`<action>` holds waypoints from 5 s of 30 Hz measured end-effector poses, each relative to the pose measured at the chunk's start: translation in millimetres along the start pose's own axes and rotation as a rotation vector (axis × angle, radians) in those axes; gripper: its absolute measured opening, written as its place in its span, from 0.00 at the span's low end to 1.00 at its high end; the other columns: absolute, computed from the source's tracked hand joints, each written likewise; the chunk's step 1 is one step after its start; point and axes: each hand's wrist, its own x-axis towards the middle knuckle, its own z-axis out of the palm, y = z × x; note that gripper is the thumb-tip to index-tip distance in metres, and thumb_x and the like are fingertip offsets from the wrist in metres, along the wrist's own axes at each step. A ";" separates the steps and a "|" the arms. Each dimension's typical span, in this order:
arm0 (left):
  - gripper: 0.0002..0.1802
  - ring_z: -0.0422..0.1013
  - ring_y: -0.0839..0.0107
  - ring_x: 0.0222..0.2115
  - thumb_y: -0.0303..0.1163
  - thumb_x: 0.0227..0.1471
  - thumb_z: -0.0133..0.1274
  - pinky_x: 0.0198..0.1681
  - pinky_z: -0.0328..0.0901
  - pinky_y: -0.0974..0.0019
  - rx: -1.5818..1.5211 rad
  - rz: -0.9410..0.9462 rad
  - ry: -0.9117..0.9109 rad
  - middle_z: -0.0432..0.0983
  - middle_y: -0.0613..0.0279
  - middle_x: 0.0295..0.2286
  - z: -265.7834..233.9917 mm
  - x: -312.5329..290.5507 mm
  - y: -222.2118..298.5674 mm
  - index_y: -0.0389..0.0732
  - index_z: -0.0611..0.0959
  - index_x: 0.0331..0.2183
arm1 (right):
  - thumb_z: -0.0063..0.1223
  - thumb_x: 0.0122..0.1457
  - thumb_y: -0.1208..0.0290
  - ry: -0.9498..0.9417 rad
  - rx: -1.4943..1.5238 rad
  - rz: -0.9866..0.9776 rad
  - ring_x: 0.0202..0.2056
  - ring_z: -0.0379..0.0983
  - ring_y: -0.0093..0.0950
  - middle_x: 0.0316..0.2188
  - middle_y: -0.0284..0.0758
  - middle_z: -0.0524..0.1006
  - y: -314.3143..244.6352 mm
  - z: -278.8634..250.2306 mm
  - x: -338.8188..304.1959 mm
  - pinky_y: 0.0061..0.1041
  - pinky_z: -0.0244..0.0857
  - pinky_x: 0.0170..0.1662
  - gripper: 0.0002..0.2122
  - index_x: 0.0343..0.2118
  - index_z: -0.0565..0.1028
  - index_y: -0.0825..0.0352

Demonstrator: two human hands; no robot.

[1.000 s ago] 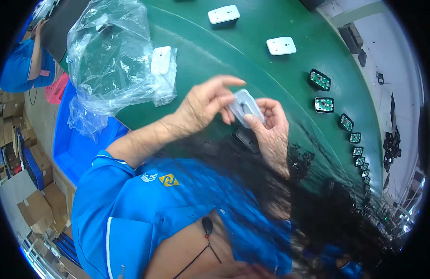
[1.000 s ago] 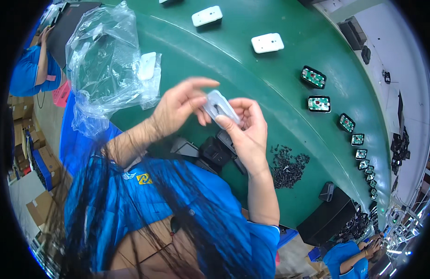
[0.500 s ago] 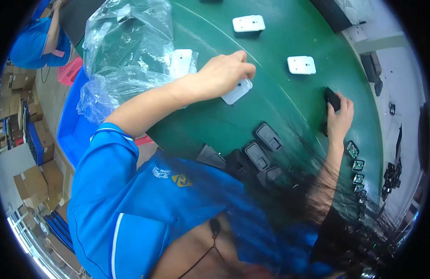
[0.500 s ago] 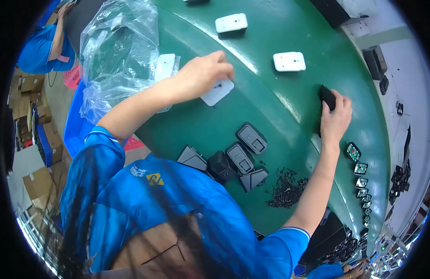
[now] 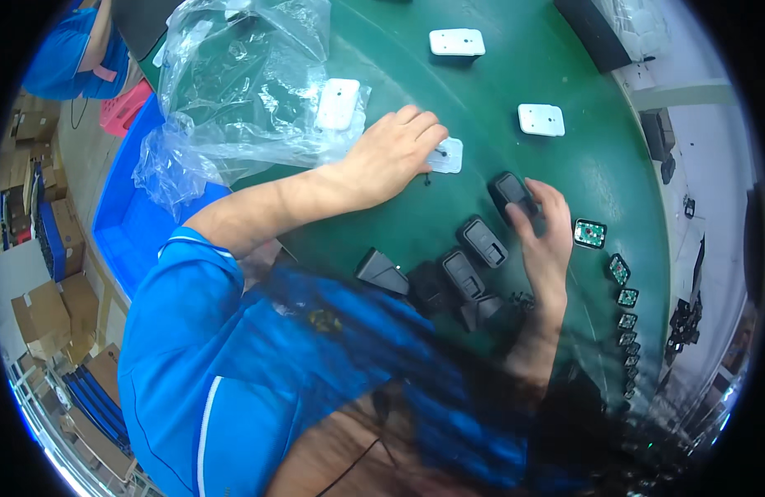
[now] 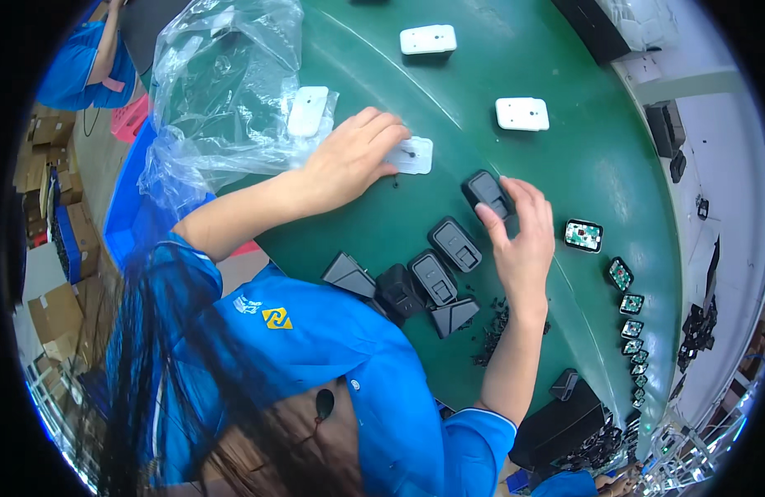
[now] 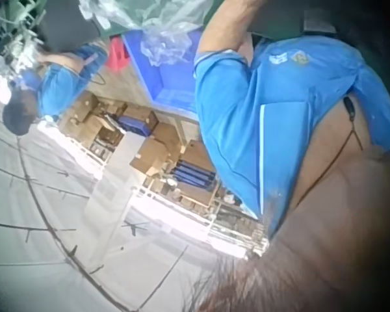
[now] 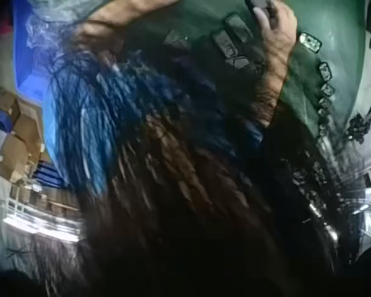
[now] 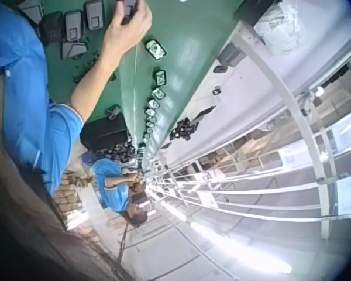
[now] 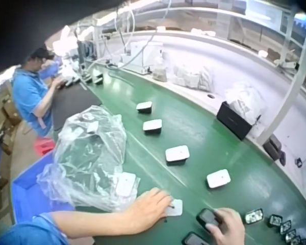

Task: The person repeatedly picks white plastic casings from a plastic bag and black electronic modules from the table, then inserts each module into a casing and places the assembled unit on the green work surface. The process is repeated multiple times, with finished units accumulating on the table.

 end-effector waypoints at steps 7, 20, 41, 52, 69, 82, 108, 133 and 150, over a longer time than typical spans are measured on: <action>0.20 0.65 0.57 0.46 0.22 0.42 0.55 0.48 0.61 0.58 -0.180 0.050 0.023 0.70 0.56 0.43 1.4 1.2 -17.6 0.38 0.73 0.41 | 0.57 0.48 0.80 0.005 0.010 -0.091 0.46 0.69 0.36 0.45 0.39 0.73 -19.3 10.0 5.4 0.32 0.64 0.48 0.19 0.46 0.71 0.67; 0.25 0.60 0.60 0.55 0.19 0.48 0.46 0.57 0.57 0.57 -0.335 0.074 0.051 0.65 0.61 0.54 0.2 -25.3 -34.1 0.43 0.72 0.51 | 0.57 0.48 0.81 -0.083 -0.006 -0.367 0.45 0.70 0.36 0.44 0.38 0.75 -50.7 49.7 46.9 0.32 0.66 0.47 0.18 0.44 0.73 0.67; 0.20 0.70 0.57 0.39 0.32 0.44 0.57 0.41 0.67 0.60 -0.103 0.117 0.123 0.74 0.54 0.38 4.0 6.1 -38.4 0.36 0.76 0.41 | 0.59 0.51 0.73 -0.366 0.508 0.119 0.38 0.74 0.25 0.35 0.37 0.78 -35.3 38.5 89.5 0.23 0.66 0.43 0.15 0.43 0.75 0.67; 0.16 0.75 0.66 0.18 0.37 0.53 0.49 0.24 0.69 0.64 -0.559 -0.655 0.248 0.77 0.52 0.19 -25.0 89.9 -176.1 0.31 0.80 0.26 | 0.57 0.53 0.73 0.009 0.175 -0.070 0.30 0.69 0.26 0.31 0.34 0.75 -56.2 25.7 33.5 0.24 0.63 0.34 0.07 0.34 0.77 0.66; 0.14 0.74 0.50 0.29 0.37 0.48 0.52 0.36 0.66 0.52 -0.048 -0.724 0.467 0.76 0.48 0.22 -21.3 84.9 -198.9 0.34 0.74 0.28 | 0.57 0.49 0.73 -0.222 -0.195 -0.174 0.32 0.68 0.39 0.28 0.39 0.72 -81.9 81.5 32.8 0.34 0.64 0.36 0.09 0.30 0.70 0.68; 0.13 0.69 0.62 0.37 0.34 0.42 0.57 0.34 0.69 0.61 0.458 -0.093 -0.094 0.71 0.59 0.31 -75.0 -41.4 -80.8 0.36 0.76 0.29 | 0.54 0.51 0.77 -0.082 -0.032 -0.139 0.30 0.70 0.32 0.26 0.35 0.71 -76.8 69.8 23.9 0.31 0.64 0.34 0.04 0.27 0.71 0.68; 0.27 0.68 0.71 0.45 0.24 0.52 0.53 0.49 0.65 0.66 -1.480 -0.236 -0.121 0.69 0.56 0.45 -28.1 4.7 91.7 0.33 0.64 0.53 | 0.53 0.57 0.77 0.433 1.086 0.257 0.37 0.69 0.19 0.38 0.37 0.72 -86.7 5.0 -53.7 0.18 0.65 0.42 0.06 0.35 0.70 0.70; 0.15 0.72 0.73 0.35 0.28 0.61 0.38 0.37 0.71 0.70 -1.305 -0.478 -0.031 0.72 0.57 0.37 -10.6 -10.6 81.5 0.30 0.70 0.47 | 0.57 0.55 0.74 0.541 0.570 0.193 0.43 0.65 0.26 0.41 0.35 0.66 -76.1 29.3 -48.9 0.26 0.59 0.48 0.05 0.30 0.73 0.67; 0.06 0.71 0.72 0.33 0.20 0.50 0.53 0.36 0.68 0.71 -0.954 -0.229 0.222 0.72 0.57 0.35 -5.7 -24.5 91.0 0.33 0.76 0.33 | 0.57 0.54 0.72 0.430 0.375 0.155 0.46 0.66 0.32 0.42 0.40 0.67 -98.3 28.8 -50.5 0.29 0.60 0.46 0.06 0.29 0.73 0.67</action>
